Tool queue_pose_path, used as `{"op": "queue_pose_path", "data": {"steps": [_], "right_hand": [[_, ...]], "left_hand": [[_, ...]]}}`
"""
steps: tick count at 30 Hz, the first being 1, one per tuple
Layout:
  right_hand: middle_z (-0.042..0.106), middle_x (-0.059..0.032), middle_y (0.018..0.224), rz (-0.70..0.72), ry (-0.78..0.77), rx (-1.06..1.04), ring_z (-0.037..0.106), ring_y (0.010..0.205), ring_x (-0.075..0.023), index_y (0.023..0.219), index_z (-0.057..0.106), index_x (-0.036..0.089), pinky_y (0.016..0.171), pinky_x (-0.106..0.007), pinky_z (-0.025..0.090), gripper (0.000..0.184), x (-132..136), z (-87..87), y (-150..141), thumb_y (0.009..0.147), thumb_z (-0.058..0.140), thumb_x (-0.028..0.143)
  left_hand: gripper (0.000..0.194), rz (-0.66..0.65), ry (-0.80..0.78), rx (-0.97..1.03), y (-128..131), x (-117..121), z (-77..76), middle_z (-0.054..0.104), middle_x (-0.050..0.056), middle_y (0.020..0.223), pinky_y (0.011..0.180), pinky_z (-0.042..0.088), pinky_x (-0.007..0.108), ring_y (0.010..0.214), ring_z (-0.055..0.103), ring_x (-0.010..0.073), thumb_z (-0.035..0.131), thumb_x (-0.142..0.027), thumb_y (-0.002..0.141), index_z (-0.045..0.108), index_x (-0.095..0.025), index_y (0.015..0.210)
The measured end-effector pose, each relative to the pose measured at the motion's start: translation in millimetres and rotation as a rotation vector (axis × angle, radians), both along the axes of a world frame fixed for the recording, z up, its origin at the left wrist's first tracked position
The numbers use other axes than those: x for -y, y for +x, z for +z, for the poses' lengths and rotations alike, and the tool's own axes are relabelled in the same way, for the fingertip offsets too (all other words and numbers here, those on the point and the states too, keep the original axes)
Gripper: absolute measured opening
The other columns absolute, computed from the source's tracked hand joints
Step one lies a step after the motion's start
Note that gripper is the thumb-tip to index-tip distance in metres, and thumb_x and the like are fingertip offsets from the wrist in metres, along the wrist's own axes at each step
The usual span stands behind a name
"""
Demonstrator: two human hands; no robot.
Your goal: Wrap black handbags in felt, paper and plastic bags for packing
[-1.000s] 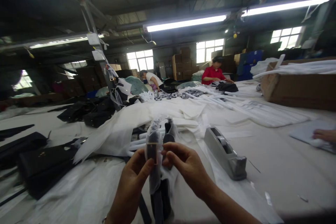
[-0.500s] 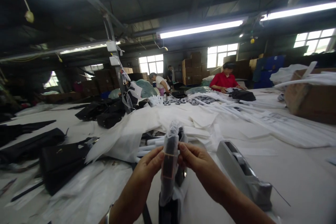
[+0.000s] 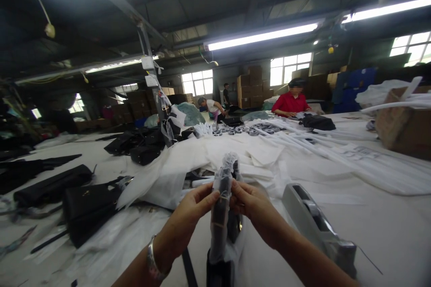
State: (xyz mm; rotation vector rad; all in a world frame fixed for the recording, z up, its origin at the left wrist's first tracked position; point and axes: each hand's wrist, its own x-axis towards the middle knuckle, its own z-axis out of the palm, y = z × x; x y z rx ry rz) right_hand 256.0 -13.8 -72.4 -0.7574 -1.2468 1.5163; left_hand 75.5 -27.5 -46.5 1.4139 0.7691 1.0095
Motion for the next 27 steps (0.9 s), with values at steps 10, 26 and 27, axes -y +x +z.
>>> {"op": "queue_pose_path", "data": {"steps": [10,26,27], "right_hand": [[0.068,-0.0056,0.095,0.033,-0.127,-0.28,0.058,0.074,-0.011,0.106,0.071,0.017,0.067,-0.021,0.048,0.039,11.7,-5.7,-9.1,0.091,0.062,0.053],[0.066,-0.0045,0.09,-0.052,0.031,-0.246,0.057,0.08,-0.0137,0.109,0.071,0.019,0.073,-0.024,0.046,0.04,22.4,0.0,5.6,0.091,0.062,0.054],[0.065,-0.0035,0.087,-0.062,0.046,-0.218,0.056,0.077,-0.013,0.107,0.071,0.018,0.071,-0.024,0.046,0.04,22.2,1.6,6.7,0.09,0.064,0.054]], "left_hand": [[0.046,0.016,0.042,-0.007,-2.9,9.2,-1.5,0.061,0.009,0.137,0.111,0.038,0.044,0.131,0.052,0.0313,0.065,-0.038,0.091,0.061,-0.023,0.135],[0.038,-0.081,0.131,-0.131,23.9,4.4,30.9,0.068,0.004,0.127,0.106,0.041,0.033,0.121,0.059,0.0241,0.062,-0.039,0.095,0.065,-0.024,0.129],[0.038,-0.078,0.137,-0.13,25.0,7.3,32.7,0.068,0.004,0.126,0.105,0.042,0.032,0.12,0.059,0.0239,0.062,-0.038,0.095,0.065,-0.024,0.129]]}}
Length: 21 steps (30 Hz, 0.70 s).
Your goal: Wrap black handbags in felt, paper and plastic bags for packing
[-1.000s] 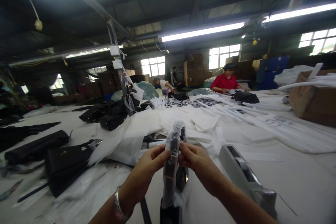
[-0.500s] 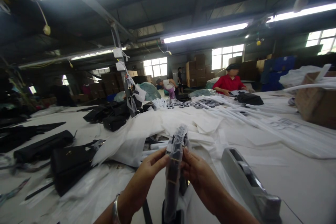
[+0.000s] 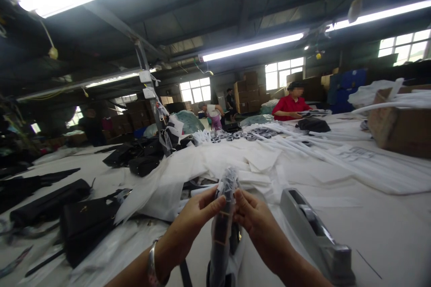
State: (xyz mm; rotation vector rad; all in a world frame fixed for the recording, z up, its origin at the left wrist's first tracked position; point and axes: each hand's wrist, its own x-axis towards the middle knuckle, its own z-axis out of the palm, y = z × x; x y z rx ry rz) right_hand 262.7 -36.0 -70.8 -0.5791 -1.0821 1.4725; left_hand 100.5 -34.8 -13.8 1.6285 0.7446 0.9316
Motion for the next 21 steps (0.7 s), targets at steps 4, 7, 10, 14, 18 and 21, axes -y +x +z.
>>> {"op": "queue_pose_path", "data": {"steps": [4,7,10,14,18,21], "right_hand": [[0.061,0.0,0.078,-0.087,0.037,0.111,0.052,0.071,-0.0116,0.102,0.07,0.016,0.066,-0.024,0.043,0.039,-3.6,3.6,-0.1,0.083,0.073,0.05],[0.059,0.0005,0.071,-0.167,0.048,0.18,0.049,0.063,-0.0108,0.094,0.069,0.013,0.061,-0.024,0.04,0.04,-7.2,6.4,-4.3,0.081,0.074,0.051],[0.061,0.0,0.07,-0.216,0.037,0.213,0.049,0.06,-0.0107,0.092,0.067,0.013,0.056,-0.023,0.04,0.042,-11.3,8.8,-11.6,0.077,0.075,0.051],[0.063,-0.0004,0.071,-0.271,0.059,0.238,0.052,0.06,-0.0118,0.092,0.065,0.014,0.055,-0.023,0.041,0.041,-16.9,5.3,-27.6,0.078,0.074,0.052],[0.063,0.0001,0.072,-0.29,0.081,0.169,0.052,0.058,-0.0108,0.092,0.064,0.015,0.054,-0.022,0.042,0.042,-18.8,1.5,-41.1,0.079,0.073,0.054],[0.065,-0.0007,0.069,-0.22,0.153,0.262,0.058,0.058,-0.0128,0.1,0.066,0.016,0.059,-0.025,0.048,0.046,-23.0,-6.7,-30.8,0.087,0.06,0.059]], "left_hand": [[0.041,0.043,-0.011,0.003,3.0,8.3,1.1,0.071,0.005,0.119,0.099,0.046,0.031,0.111,0.064,0.0242,0.065,-0.036,0.092,0.064,-0.022,0.13],[0.042,0.141,0.011,-0.002,2.9,7.5,-8.1,0.072,0.005,0.118,0.096,0.047,0.031,0.111,0.064,0.0247,0.063,-0.038,0.093,0.062,-0.021,0.132],[0.046,0.251,0.066,-0.036,-0.5,1.9,-21.9,0.069,0.006,0.125,0.1,0.047,0.034,0.117,0.062,0.0266,0.06,-0.044,0.093,0.061,-0.022,0.133],[0.049,0.392,0.174,-0.108,-7.3,-5.2,-36.7,0.066,0.007,0.131,0.109,0.041,0.036,0.128,0.055,0.0288,0.058,-0.052,0.091,0.065,-0.021,0.129],[0.056,0.444,0.108,-0.101,-12.8,-4.7,-36.9,0.074,0.007,0.113,0.101,0.048,0.037,0.113,0.064,0.0302,0.064,-0.054,0.087,0.064,-0.02,0.13],[0.056,0.386,-0.035,-0.015,-20.3,-3.2,-27.7,0.075,0.004,0.086,0.084,0.055,0.033,0.093,0.07,0.0275,0.069,-0.051,0.084,0.064,-0.02,0.131]]}}
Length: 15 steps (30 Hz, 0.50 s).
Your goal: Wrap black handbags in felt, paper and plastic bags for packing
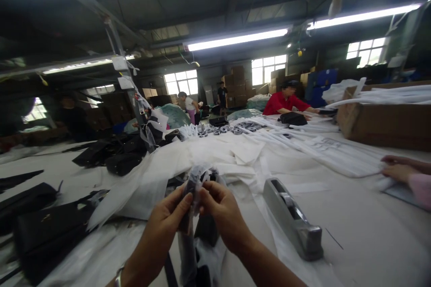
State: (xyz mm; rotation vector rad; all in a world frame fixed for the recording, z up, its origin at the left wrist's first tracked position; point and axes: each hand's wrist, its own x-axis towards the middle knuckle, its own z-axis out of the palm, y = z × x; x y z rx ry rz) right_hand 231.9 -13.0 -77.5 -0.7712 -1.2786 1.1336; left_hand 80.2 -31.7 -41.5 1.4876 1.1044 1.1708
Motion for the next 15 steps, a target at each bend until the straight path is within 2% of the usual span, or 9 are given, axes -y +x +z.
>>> {"op": "queue_pose_path", "data": {"steps": [2,4,7,10,12,15], "right_hand": [[0.065,-0.0009,0.063,-0.055,0.008,0.212,0.062,0.059,-0.0154,0.104,0.069,0.017,0.063,-0.028,0.051,0.054,-9.5,-16.0,21.1,0.094,0.043,0.063],[0.066,-0.0021,0.062,-0.189,-0.026,0.378,0.065,0.062,-0.0178,0.101,0.072,0.017,0.066,-0.03,0.052,0.056,-25.9,-41.7,49.2,0.096,0.039,0.062],[0.071,-0.005,0.071,-0.326,-0.112,0.587,0.069,0.069,-0.0215,0.098,0.072,0.016,0.072,-0.035,0.053,0.038,-59.0,-89.0,88.1,0.093,0.053,0.048],[0.072,-0.0091,0.102,-0.416,-0.153,0.834,0.069,0.092,-0.0226,0.106,0.069,0.015,0.089,-0.042,0.052,0.023,-93.1,-128.7,108.5,0.093,0.062,0.032],[0.065,-0.0094,0.123,-0.456,-0.159,0.986,0.063,0.109,-0.0233,0.116,0.064,0.017,0.098,-0.046,0.049,0.025,-113.6,-144.8,113.3,0.094,0.063,0.029],[0.062,-0.0084,0.126,-0.446,-0.172,1.184,0.061,0.113,-0.0243,0.117,0.063,0.017,0.097,-0.048,0.05,0.026,-137.4,-154.8,117.3,0.094,0.064,0.029]], "left_hand": [[0.054,-0.002,-0.057,0.083,-9.5,-2.3,6.3,0.074,0.003,0.078,0.075,0.056,0.029,0.083,0.071,0.0255,0.074,-0.048,0.081,0.067,-0.019,0.126],[0.054,0.039,-0.114,0.169,-21.8,-7.3,9.7,0.076,0.004,0.084,0.071,0.056,0.027,0.081,0.071,0.0241,0.08,-0.045,0.076,0.07,-0.019,0.122],[0.055,0.121,-0.2,0.276,-38.9,-14.9,7.9,0.077,0.005,0.099,0.074,0.057,0.023,0.089,0.072,0.0231,0.086,-0.04,0.07,0.071,-0.02,0.119],[0.055,0.162,-0.239,0.32,-46.0,-16.7,1.6,0.076,0.005,0.107,0.082,0.057,0.023,0.1,0.07,0.0241,0.088,-0.039,0.067,0.072,-0.021,0.117],[0.053,0.176,-0.247,0.322,-46.1,-15.7,-2.5,0.076,0.004,0.107,0.086,0.057,0.024,0.103,0.07,0.025,0.088,-0.04,0.067,0.073,-0.022,0.115],[0.054,0.207,-0.259,0.304,-48.0,-16.5,-8.5,0.078,0.003,0.104,0.085,0.058,0.023,0.1,0.071,0.0253,0.089,-0.042,0.065,0.075,-0.023,0.113]]}}
